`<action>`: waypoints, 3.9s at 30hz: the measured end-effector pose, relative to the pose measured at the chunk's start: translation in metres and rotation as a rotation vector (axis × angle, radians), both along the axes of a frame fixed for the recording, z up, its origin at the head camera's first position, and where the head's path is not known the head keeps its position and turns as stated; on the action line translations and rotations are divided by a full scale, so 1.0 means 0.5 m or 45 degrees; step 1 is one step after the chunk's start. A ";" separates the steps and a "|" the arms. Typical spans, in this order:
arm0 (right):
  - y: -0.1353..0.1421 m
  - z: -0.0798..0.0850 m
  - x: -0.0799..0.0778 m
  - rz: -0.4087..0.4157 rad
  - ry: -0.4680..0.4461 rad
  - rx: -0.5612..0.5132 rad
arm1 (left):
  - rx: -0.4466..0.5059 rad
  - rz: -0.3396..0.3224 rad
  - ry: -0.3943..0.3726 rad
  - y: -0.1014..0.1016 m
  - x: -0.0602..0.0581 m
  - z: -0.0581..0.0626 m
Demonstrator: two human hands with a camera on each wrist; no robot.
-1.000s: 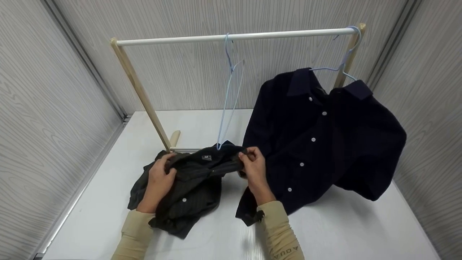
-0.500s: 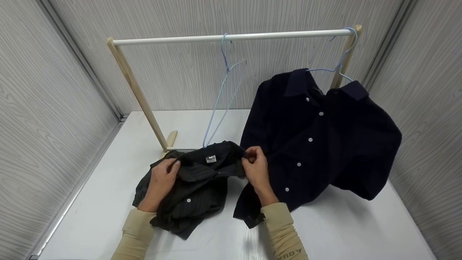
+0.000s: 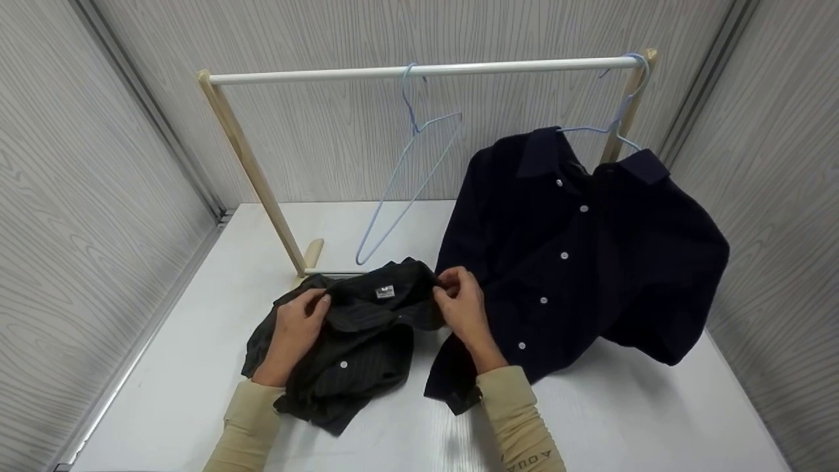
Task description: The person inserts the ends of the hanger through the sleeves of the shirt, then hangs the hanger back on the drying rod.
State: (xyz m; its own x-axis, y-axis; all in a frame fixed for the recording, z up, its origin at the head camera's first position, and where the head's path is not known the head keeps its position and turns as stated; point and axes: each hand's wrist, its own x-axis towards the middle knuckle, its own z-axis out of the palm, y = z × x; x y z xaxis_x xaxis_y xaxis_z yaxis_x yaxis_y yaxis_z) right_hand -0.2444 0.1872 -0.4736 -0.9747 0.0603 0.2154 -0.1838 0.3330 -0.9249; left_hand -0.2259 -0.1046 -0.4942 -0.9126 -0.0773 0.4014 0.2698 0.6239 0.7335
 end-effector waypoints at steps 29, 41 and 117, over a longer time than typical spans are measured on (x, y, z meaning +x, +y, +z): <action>-0.163 0.227 -0.090 0.485 0.049 -0.581 | 0.002 0.008 -0.073 0.004 0.010 -0.014; -0.158 0.245 -0.095 0.671 -0.118 -0.832 | 0.006 0.004 -0.083 0.003 0.009 -0.023; 0.031 0.192 0.015 0.699 0.093 0.224 | -0.007 0.014 -0.110 -0.004 -0.006 -0.032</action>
State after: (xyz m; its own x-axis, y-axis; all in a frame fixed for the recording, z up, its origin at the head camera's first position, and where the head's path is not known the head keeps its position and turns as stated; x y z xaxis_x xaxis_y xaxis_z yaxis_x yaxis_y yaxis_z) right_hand -0.2368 0.2029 -0.3774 -0.8352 -0.4927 0.2442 -0.4343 0.3186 -0.8425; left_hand -0.2289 -0.1064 -0.5100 -0.9430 -0.0859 0.3214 0.1983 0.6305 0.7505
